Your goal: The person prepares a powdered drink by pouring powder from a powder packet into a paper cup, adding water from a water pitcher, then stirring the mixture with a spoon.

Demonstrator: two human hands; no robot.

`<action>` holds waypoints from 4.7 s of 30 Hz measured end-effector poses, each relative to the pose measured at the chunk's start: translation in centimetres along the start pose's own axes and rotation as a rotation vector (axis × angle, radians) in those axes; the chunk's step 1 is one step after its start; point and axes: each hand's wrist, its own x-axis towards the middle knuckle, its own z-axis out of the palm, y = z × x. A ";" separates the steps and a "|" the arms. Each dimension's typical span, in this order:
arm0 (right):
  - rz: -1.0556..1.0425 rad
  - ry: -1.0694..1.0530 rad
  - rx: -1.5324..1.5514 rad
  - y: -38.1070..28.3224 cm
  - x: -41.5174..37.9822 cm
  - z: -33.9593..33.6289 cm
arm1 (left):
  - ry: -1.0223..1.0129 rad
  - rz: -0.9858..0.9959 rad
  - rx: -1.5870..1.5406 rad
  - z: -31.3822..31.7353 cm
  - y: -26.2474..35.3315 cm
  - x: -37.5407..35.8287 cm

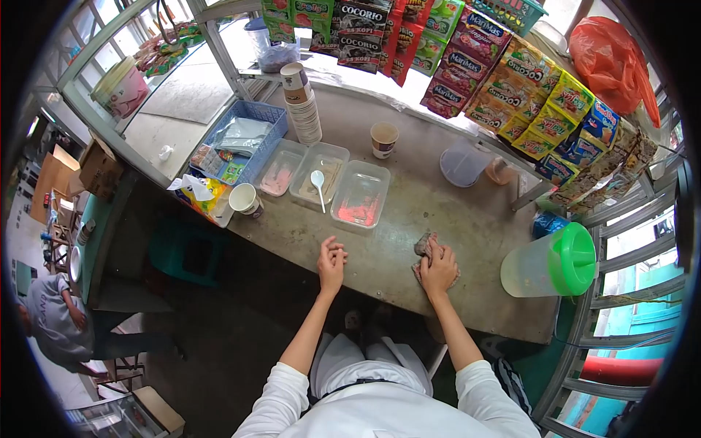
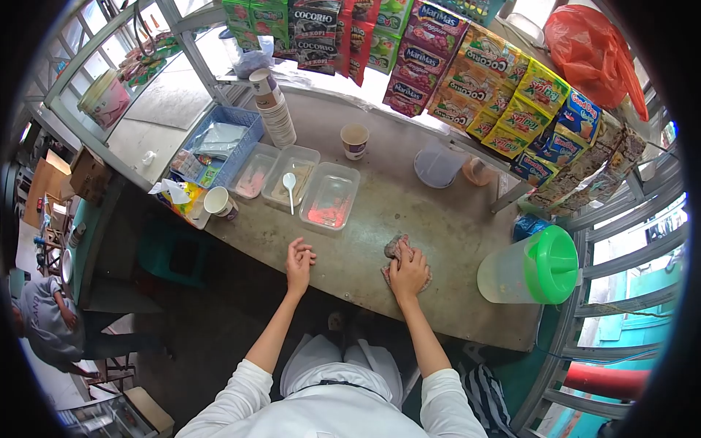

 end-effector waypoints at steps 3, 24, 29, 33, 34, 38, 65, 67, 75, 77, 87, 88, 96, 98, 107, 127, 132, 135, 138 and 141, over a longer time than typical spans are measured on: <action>-0.002 0.005 -0.009 0.0 0.0 0.1 | -0.013 0.124 0.216 0.1 0.7 -0.2; 0.349 -0.033 -0.053 2.9 -10.2 -8.1 | -0.417 0.532 0.938 2.8 3.7 -1.5; 0.574 0.077 -0.137 5.2 -10.8 -8.3 | -0.829 0.809 0.819 7.3 4.1 -3.6; 0.621 0.101 -0.136 4.5 -10.6 -8.3 | -0.867 0.809 0.838 8.6 4.3 -4.2; 0.628 0.093 -0.134 4.5 -10.7 -8.2 | -0.867 0.807 0.827 8.3 4.2 -4.1; 0.611 0.047 -0.129 4.9 -10.4 -8.0 | -0.889 0.787 0.843 8.4 3.9 -3.9; 0.537 0.069 -0.186 9.1 -3.5 -4.6 | -0.801 0.709 0.969 8.0 3.9 -4.4; 0.547 0.072 -0.176 9.2 -3.4 -5.0 | -0.802 0.696 0.970 8.0 3.9 -4.4; 0.821 0.301 -0.222 10.6 -2.4 -4.2 | -0.701 0.654 0.790 7.6 2.6 -3.8; 0.835 0.304 -0.201 10.7 -2.3 -4.3 | -0.680 0.663 0.758 7.4 2.5 -3.7; 0.897 0.360 -0.203 13.1 -1.2 -4.0 | -0.640 0.669 0.695 7.3 2.7 -3.6; 0.892 0.356 -0.208 13.3 -0.9 -4.0 | -0.640 0.669 0.691 7.3 2.7 -3.6; 0.836 0.240 -0.329 13.7 -0.8 -3.8 | -0.631 0.646 0.661 7.5 2.9 -3.6; 0.805 0.202 -0.358 13.7 -0.6 -3.9 | -0.635 0.630 0.675 7.4 2.8 -3.5; 0.673 0.091 -0.382 12.7 -0.8 -3.8 | -0.627 0.622 0.685 7.8 2.7 -3.6; 0.342 -0.017 -0.144 5.2 -0.2 -0.8 | -0.567 0.596 0.624 7.8 2.9 -3.7; 0.301 -0.046 -0.113 7.8 -3.6 -4.6 | -0.506 0.580 0.588 7.8 2.7 -3.7; 0.454 0.092 -0.234 12.1 1.0 -2.3 | -0.506 0.599 0.586 7.8 2.9 -3.9; 0.604 0.135 -0.262 9.3 5.7 -0.2 | -0.480 0.610 0.563 7.7 3.0 -4.0; 0.388 0.004 -0.142 2.0 4.3 2.1 | -0.434 0.617 0.512 7.1 2.7 -4.0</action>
